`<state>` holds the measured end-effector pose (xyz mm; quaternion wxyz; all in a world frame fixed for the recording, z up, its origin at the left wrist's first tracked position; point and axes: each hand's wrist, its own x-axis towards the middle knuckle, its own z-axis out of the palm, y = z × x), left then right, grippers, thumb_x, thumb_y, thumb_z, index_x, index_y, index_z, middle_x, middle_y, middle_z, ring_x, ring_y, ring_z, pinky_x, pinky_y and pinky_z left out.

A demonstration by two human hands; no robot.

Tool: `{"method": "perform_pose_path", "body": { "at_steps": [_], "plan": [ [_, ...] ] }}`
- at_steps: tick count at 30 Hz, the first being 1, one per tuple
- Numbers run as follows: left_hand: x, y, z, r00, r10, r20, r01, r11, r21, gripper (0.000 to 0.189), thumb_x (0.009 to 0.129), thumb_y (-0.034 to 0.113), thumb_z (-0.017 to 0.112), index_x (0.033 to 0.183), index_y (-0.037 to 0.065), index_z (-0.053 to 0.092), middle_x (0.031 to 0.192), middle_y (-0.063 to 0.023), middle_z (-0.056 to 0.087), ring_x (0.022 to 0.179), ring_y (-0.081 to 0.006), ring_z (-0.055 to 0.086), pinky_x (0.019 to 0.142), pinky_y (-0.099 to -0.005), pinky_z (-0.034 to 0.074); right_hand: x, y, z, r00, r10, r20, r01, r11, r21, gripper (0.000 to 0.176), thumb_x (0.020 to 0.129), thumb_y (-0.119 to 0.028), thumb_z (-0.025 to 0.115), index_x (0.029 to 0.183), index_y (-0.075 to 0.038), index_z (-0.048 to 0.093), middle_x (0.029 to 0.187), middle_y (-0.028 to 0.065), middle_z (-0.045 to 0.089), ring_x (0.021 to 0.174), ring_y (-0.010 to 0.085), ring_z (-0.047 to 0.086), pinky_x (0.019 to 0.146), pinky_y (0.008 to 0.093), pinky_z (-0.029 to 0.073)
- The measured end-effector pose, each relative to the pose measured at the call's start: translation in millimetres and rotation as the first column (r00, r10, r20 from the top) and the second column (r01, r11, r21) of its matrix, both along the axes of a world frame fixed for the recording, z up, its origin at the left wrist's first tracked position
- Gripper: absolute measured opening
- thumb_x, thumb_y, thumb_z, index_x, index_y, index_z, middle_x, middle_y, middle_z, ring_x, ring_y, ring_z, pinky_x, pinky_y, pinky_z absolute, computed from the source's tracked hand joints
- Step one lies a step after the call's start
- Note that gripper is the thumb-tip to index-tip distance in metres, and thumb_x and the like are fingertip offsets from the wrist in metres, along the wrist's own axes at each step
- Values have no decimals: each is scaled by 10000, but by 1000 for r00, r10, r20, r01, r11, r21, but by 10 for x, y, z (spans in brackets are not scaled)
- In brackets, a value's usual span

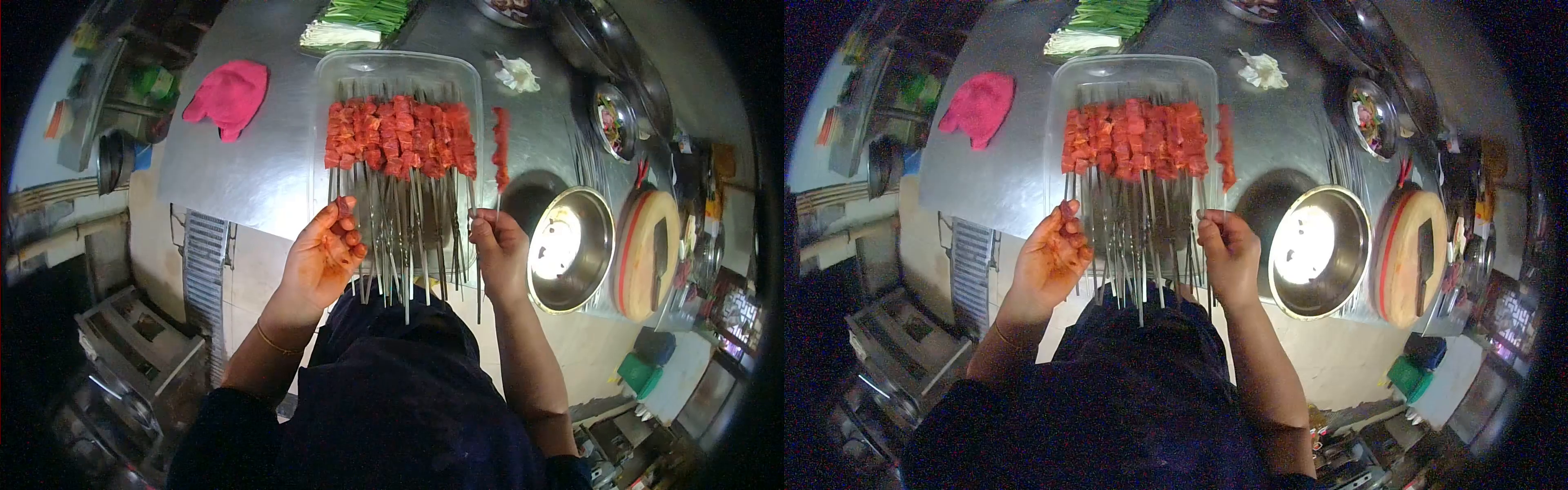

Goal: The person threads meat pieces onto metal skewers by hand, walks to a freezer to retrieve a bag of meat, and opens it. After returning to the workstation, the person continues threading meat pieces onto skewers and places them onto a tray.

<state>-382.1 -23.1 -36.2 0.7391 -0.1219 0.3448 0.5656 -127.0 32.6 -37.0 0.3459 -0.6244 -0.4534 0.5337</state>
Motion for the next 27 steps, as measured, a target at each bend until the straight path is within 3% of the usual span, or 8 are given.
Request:
{"method": "perform_pose_path", "body": {
  "at_steps": [4,9,13,17,20,21,24,27],
  "plan": [
    [-40,-59,-17,999,28,-18,-28,1000,-10,220,934,278,584,1078,114,621,815,39,560,731,-103,513,711,-289,451,28,39,-34,999,15,39,-15,1000,8,210,882,-144,673,1002,27,653,799,23,625,696,80,536,641,230,447],
    [-106,-134,14,999,52,3,-52,999,-13,214,933,277,589,1070,116,621,814,43,558,727,-103,509,718,-282,444,-38,86,-70,954,-6,301,-41,988,149,234,792,-208,758,895,-7,697,629,59,608,545,120,540,545,270,453],
    [-138,-165,11,999,44,-3,-44,999,-8,214,936,277,586,1074,117,618,810,44,555,729,-100,506,723,-279,443,-327,139,-53,793,182,581,-346,920,184,243,764,-261,747,887,-57,703,712,154,657,632,272,660,601,371,519],
    [-175,-172,35,999,49,-17,-49,999,7,215,937,281,584,1078,121,614,810,45,556,730,-97,505,720,-275,445,-414,185,-253,629,234,742,-485,864,138,188,752,-183,727,887,-56,694,733,157,659,653,275,663,617,362,522],
    [-231,-196,-14,998,66,7,-66,997,38,211,947,263,565,1096,120,607,836,37,583,746,-104,538,717,-277,462,-369,182,-250,877,214,429,-297,945,138,199,765,-168,730,901,-33,678,697,114,647,611,191,631,578,307,494],
    [-241,-203,-24,997,70,23,-71,996,52,209,952,253,555,1104,118,604,849,33,595,753,-108,555,716,-279,471,-353,174,-235,963,180,200,-197,978,69,158,820,-138,704,896,-4,667,698,41,636,619,94,570,584,237,455],
    [-230,-203,22,995,91,-46,-93,995,-43,209,948,265,567,1101,126,605,893,31,612,766,-110,563,712,-271,480,-347,148,-87,977,49,-209,-56,998,-29,141,872,-126,670,905,11,667,737,-5,627,665,51,535,624,203,433],
    [-231,-197,81,995,67,-78,-70,997,-28,204,945,270,578,1091,131,606,919,30,618,785,-108,572,725,-263,486,-338,105,-80,971,54,-235,-62,998,-26,161,890,-112,650,990,13,665,777,1,631,677,59,532,654,193,424]
  ]
}}
